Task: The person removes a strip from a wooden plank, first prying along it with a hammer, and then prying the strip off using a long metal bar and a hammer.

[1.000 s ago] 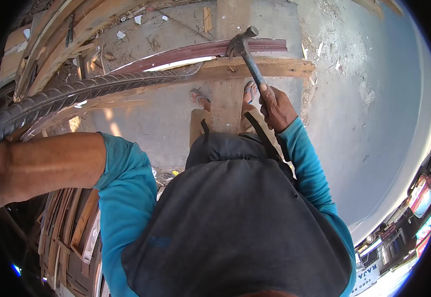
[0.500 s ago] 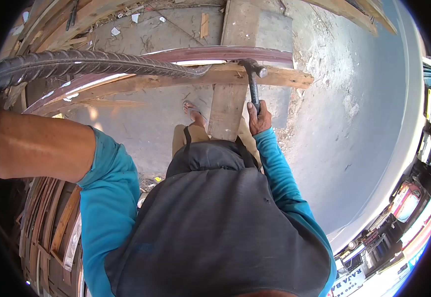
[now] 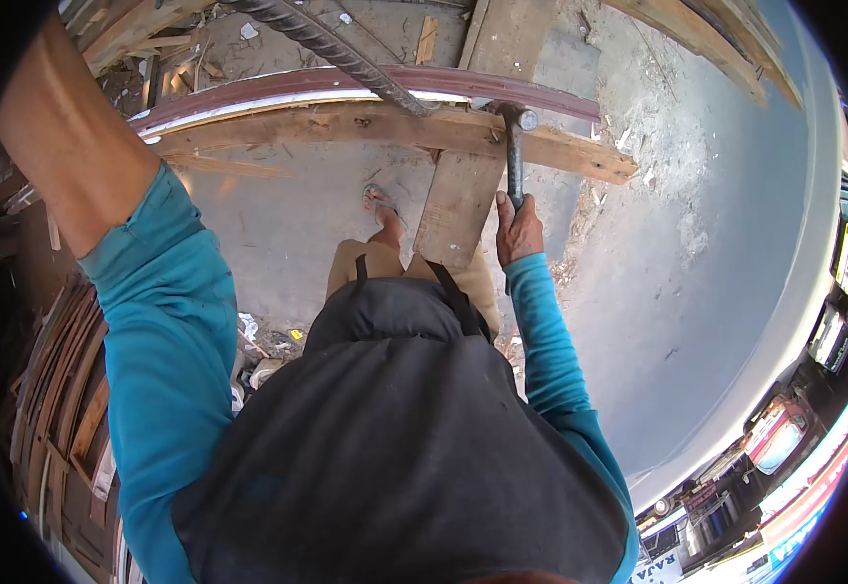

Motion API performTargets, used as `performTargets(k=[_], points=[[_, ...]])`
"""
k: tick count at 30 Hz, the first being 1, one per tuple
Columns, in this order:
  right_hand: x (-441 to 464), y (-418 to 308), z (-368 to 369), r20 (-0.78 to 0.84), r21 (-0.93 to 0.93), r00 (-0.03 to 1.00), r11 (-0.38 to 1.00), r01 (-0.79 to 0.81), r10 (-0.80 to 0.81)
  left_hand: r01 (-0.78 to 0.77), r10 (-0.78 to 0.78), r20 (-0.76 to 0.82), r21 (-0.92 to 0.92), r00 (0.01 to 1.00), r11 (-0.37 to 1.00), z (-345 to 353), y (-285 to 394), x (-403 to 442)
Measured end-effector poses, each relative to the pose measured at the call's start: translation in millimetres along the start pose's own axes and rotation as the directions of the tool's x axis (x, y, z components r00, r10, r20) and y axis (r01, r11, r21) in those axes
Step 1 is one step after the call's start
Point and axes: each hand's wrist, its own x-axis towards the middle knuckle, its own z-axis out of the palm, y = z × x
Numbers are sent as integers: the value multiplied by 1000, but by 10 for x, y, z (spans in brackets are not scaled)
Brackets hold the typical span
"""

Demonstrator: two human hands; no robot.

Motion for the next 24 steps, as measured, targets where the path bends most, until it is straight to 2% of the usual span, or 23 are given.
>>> performTargets(k=[2,3,4,5,8,10,12,13,14,15,16,17,18,20,21,22,24], points=[[-53,-189,-374,138,-88,990,996,-28,40,-3,3,-7,-27,1000,1000,13,48,-122],[4,-163,-482,150,-84,989,996,27,-15,-4,3,-9,-52,1000,999,38,79,-202],[108,-62,-561,173,-161,981,981,110,-82,-8,6,-15,-77,1000,997,54,133,-302],[220,11,-653,231,-153,972,986,73,-36,-18,15,-30,-102,999,995,61,187,-424],[372,-499,-982,391,-189,912,981,-50,122,-49,36,-72,-184,997,982,200,314,-900],[506,-836,-1196,434,-221,862,958,-181,263,-33,12,-115,-179,993,983,403,275,-1284],[538,-796,-1278,439,-186,871,971,-152,220,45,-48,-193,-22,980,999,532,192,-1664],[580,-483,-1175,420,-195,901,981,-24,105,96,-78,-228,69,970,993,590,142,-1809],[539,-211,-1052,410,-212,912,972,97,-1,109,-92,-202,73,975,991,609,129,-1799],[463,-82,-938,275,-183,942,951,247,-192,128,-117,-222,35,968,991,575,135,-1777],[397,5,-857,297,-170,937,955,242,-184,142,-136,-249,6,959,990,508,162,-1758],[375,49,-769,268,-149,950,968,203,-158,102,-130,-223,-133,966,986,412,168,-1736],[364,75,-699,234,-127,964,979,161,-128,95,-120,-208,-126,971,987,334,231,-1665],[338,121,-647,196,-92,970,982,165,-145,139,-175,-105,-282,979,949,204,413,-1559],[338,101,-669,207,-103,968,980,169,-145,128,-163,-104,-280,981,951,172,469,-1511],[345,61,-686,219,-114,964,978,176,-148,105,-86,68,-363,994,926,144,525,-1459],[374,29,-767,219,-70,962,981,183,-164,89,13,227,-433,974,897,135,632,-1392]])
